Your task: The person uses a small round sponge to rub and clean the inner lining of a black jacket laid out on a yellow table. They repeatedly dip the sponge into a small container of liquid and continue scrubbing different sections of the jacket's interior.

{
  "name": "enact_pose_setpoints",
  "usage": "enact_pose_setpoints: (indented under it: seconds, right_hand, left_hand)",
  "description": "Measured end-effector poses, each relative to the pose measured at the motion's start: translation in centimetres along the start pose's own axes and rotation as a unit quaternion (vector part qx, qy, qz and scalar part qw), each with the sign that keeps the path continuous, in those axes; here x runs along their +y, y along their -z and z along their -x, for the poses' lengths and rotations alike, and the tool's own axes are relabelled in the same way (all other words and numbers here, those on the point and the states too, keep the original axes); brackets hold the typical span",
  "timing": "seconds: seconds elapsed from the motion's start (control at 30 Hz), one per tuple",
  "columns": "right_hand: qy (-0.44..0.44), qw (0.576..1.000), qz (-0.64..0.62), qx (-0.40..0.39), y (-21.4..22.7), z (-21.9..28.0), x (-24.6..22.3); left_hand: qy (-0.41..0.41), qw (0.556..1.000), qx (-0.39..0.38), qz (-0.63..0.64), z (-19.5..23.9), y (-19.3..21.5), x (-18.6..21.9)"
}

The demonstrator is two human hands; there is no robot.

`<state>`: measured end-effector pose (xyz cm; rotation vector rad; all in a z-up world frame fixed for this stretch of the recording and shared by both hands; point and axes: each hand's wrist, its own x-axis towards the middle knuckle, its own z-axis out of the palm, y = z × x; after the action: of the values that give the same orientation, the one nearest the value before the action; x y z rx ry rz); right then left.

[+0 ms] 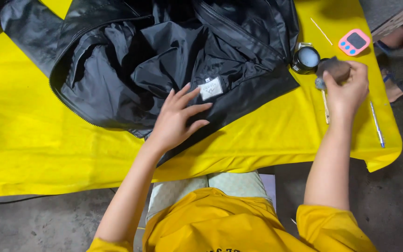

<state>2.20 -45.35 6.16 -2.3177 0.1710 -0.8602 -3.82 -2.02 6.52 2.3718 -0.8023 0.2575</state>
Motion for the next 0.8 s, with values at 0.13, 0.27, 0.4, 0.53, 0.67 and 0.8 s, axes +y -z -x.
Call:
enact_pose_setpoints:
  seconds: [0.13, 0.27, 0.4, 0.53, 0.67, 0.8]
  right_hand:
    - [0.091, 0.986, 0.137, -0.01, -4.0, -4.4, 7.7]
    - [0.101, 0.968, 0.223, -0.056, -6.4, -7.5, 8.1]
    - [0.124, 0.898, 0.387, -0.17, -11.0, -9.4, 11.6]
    - [0.061, 0.85, 0.457, -0.256, -11.4, -11.6, 9.4]
    - [0.085, 0.838, 0.484, -0.236, -12.0, -12.1, 9.9]
    - [0.1, 0.879, 0.409, -0.222, -10.1, -11.6, 9.2]
  left_hand:
    - [-0.003, 0.999, -0.025, -0.043, -1.5, -3.9, -2.4]
    - [0.027, 0.994, -0.074, -0.079, -1.1, -5.0, -3.2]
    - [0.046, 0.993, -0.084, -0.07, -1.2, -5.0, -3.1]
    - [0.041, 0.993, -0.078, -0.072, -1.2, -5.1, -3.4]
    - [0.045, 0.994, -0.075, -0.066, -1.2, -5.2, -3.5]
    - [0.039, 0.995, -0.07, -0.066, -1.0, -5.3, -3.7]
